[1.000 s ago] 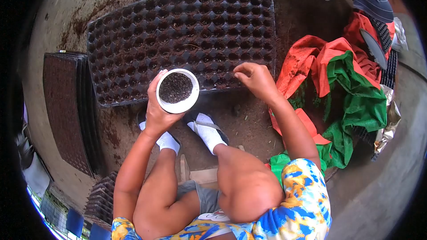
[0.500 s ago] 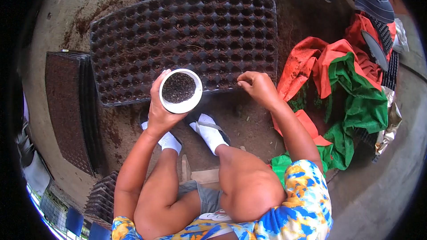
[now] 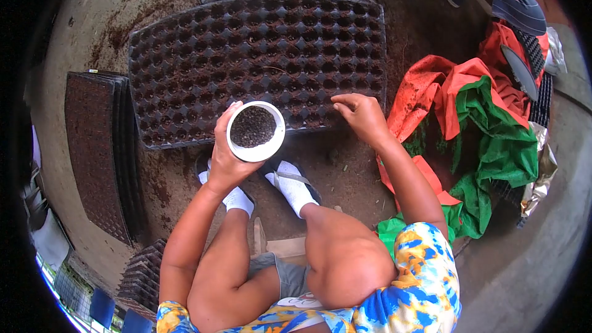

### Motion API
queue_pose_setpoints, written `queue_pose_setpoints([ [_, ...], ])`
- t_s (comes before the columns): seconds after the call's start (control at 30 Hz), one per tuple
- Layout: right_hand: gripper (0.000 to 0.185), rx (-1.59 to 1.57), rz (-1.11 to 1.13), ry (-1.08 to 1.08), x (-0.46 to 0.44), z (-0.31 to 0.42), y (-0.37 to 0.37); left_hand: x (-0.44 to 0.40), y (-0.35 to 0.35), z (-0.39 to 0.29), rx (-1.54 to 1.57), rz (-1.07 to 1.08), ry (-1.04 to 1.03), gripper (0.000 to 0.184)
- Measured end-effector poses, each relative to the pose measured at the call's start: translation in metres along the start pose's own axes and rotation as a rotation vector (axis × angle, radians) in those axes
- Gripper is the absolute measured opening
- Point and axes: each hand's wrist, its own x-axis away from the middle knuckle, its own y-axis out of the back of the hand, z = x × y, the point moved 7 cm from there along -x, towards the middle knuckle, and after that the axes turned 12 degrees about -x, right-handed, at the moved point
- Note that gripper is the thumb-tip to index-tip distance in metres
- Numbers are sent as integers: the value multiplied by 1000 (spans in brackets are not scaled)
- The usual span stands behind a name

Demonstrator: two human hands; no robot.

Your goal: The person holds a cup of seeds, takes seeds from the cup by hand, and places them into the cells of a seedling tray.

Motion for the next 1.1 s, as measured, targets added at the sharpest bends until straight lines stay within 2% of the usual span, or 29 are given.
queue_pose_setpoints([
  [0.23,26,14,32,40,0,-1,-2,0,-1,-1,48,-28,10,95],
  [0.33,24,-6,-23,64,2,5,1,0,-3,-2,50,-21,2,95],
  [0.43,15,123,-67,252,16,47,3,1,-7,-4,23,5,-25,96],
  [0.5,11,133,-10,495,33,92,-13,3,-13,-9,-33,41,-83,99],
  [0.63,22,404,308,614,56,118,-87,8,-29,-25,-7,91,-184,98],
  [0.7,26,498,315,685,56,116,-111,13,-34,-27,50,120,-189,95],
  [0.73,30,514,373,650,55,111,-119,14,-35,-27,51,129,-184,95],
  [0.83,32,385,274,724,56,116,-112,14,-35,-27,45,133,-170,93],
  [0.93,31,341,295,650,53,117,-106,13,-34,-27,37,116,-172,94],
  [1.0,32,373,301,643,54,115,-108,12,-35,-27,22,106,-190,99],
  [1.1,32,406,311,675,55,112,-116,12,-34,-28,53,109,-193,92],
])
